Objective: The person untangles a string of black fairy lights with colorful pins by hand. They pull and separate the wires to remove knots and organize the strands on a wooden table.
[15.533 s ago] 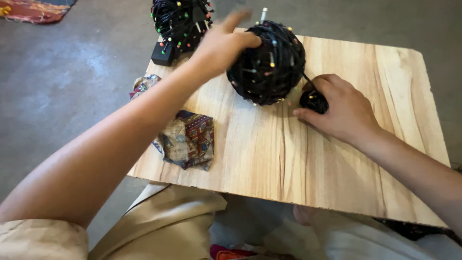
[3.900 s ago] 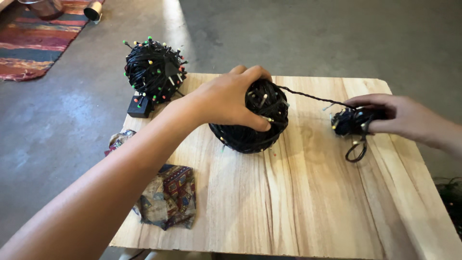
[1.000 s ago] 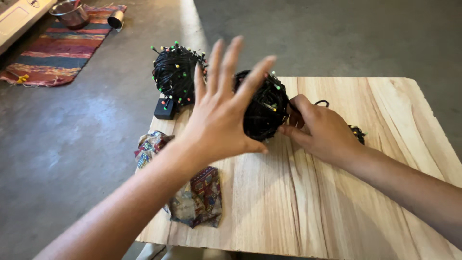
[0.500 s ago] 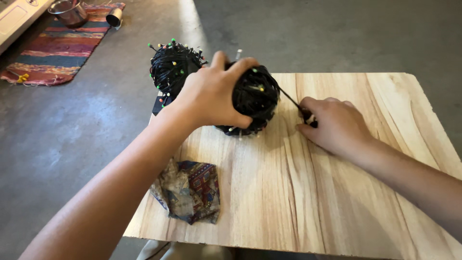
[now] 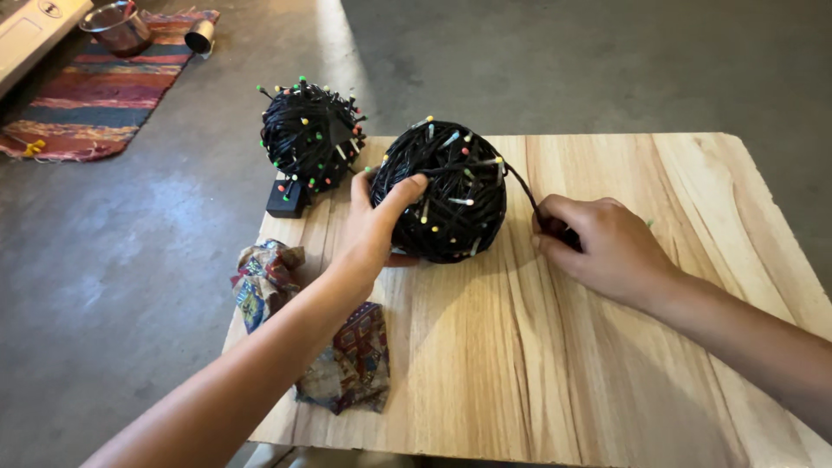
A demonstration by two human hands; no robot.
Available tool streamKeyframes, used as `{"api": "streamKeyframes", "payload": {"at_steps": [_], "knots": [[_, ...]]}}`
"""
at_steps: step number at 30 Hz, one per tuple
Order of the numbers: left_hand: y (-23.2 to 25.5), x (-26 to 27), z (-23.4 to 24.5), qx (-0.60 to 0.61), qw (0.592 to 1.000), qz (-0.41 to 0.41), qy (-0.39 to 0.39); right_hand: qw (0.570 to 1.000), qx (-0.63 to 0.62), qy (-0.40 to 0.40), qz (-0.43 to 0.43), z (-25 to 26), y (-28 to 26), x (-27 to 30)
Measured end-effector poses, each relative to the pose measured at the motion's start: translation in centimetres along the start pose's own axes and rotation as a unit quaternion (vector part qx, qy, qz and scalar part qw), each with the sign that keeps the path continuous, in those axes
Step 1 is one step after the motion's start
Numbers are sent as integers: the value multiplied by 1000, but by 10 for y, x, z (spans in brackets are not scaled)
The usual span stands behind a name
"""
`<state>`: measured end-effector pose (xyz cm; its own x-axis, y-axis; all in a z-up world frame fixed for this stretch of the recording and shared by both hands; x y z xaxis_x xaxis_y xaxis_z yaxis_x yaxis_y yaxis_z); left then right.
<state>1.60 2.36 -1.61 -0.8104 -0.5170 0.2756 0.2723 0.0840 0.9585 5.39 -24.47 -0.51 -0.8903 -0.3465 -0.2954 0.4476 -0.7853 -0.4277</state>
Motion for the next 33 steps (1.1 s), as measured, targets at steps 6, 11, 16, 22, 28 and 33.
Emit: {"api": "streamKeyframes", "payload": {"at_steps": [6, 11, 16, 22, 28, 33], "knots": [[11, -3, 15, -160, 984, -84, 11, 993, -66, 30, 88, 0, 9, 5], [9, -10, 24, -119, 991, -65, -13, 976, -2, 4, 218, -1, 7, 18], [7, -16, 26, -129, 989, -61, -49, 962, 58, -1, 268, 0, -1, 22], [73, 32, 32, -208, 858, -470, 12, 976, 64, -40, 203, 1, -2, 21], [116, 148, 33, -119, 743, -643, -141, 970, 93, -48, 221, -3, -4, 18], [113, 183, -4, -113, 713, -638, -267, 973, 97, -48, 203, -3, 6, 21]]}}
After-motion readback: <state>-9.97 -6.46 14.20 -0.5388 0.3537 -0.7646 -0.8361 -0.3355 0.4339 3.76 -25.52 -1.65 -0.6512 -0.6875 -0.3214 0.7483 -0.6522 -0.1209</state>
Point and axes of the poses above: each hand's wrist, its own x-axis away from the middle knuckle, its own z-axis out of the back of the hand, y = z × x, the point moved 1 cm from there along -x, towards the middle knuckle, and after that the axes turned 15 degrees about y, right-handed, at the moved point
